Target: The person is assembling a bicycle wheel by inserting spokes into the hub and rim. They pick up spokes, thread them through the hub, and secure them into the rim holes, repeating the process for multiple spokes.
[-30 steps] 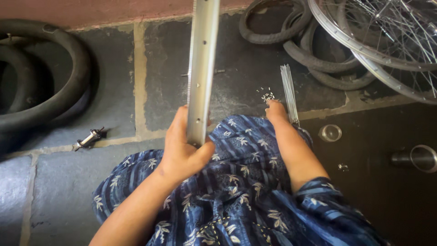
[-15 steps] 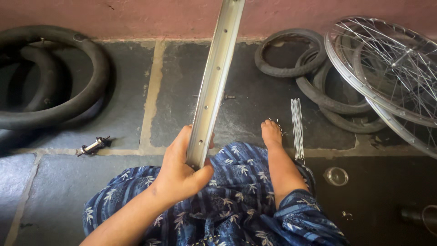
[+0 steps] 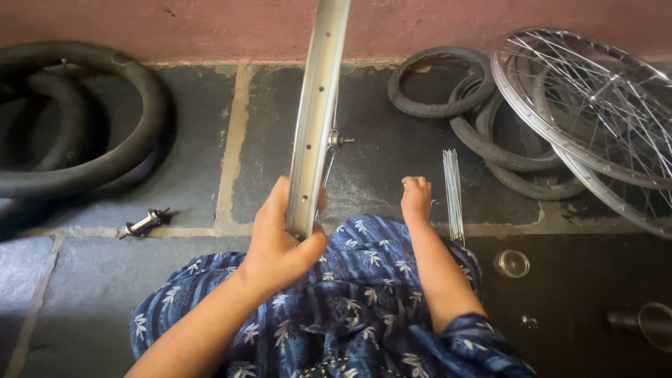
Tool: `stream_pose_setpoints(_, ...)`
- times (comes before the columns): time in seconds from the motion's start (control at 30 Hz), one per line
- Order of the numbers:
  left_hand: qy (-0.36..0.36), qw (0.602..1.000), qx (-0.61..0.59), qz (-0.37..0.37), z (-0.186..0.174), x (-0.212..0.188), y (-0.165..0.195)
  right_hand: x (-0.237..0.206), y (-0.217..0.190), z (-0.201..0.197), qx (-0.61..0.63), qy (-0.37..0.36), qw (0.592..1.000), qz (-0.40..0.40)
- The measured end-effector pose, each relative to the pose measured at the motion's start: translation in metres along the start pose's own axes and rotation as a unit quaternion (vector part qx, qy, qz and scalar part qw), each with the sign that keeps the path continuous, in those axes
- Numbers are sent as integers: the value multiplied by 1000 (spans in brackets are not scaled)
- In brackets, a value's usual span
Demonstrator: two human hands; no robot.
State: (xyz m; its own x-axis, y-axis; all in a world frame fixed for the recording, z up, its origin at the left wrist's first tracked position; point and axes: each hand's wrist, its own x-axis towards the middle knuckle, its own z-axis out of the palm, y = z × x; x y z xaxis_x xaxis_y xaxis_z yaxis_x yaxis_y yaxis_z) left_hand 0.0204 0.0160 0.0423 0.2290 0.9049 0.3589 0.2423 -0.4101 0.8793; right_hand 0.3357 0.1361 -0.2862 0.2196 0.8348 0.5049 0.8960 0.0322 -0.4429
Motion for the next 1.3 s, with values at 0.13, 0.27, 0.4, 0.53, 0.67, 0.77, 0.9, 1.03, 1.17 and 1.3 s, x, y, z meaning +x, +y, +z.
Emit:
stream_pose_setpoints(0.13, 25, 1000, -4, -7, 4, 5, -4, -4, -67, -48, 241, 17, 965, 101)
stream_pose_setpoints(0.27, 41, 999, -19, 6, 7, 7, -8, 1, -161, -129, 452, 9, 885, 110)
stream_pose_setpoints(0.4, 49, 998, -26, 9, 5, 6, -12, 12, -232, -225, 441, 41, 891, -101)
stream_pose_setpoints(0.53, 64, 996, -26, 49, 6, 4, -16, 30, -284, -268, 405, 56, 883, -232)
stream_pose_setpoints(0.67, 73, 996, -37, 33, 8, 3, -20, 39, -315, -270, 330, 98, 883, -319)
stream_pose_setpoints(0.77, 73, 996, -31, 36, 9, 1, -21, 39, -321, -271, 293, 109, 889, -336)
stream_pose_setpoints(0.9, 72, 996, -45, 36, 11, 0, -22, 38, -321, -276, 243, 89, 900, -350)
stream_pose_setpoints(1.03, 73, 995, -47, 39, 15, 0, -26, 36, -324, -284, 175, 91, 910, -366)
stream_pose_setpoints(1.17, 63, 996, -48, 51, 19, -5, -29, 28, -324, -294, 147, 87, 914, -367)
stream_pose_setpoints(1.3, 57, 997, -39, 46, 22, -10, -29, 27, -320, -293, 158, 85, 912, -370)
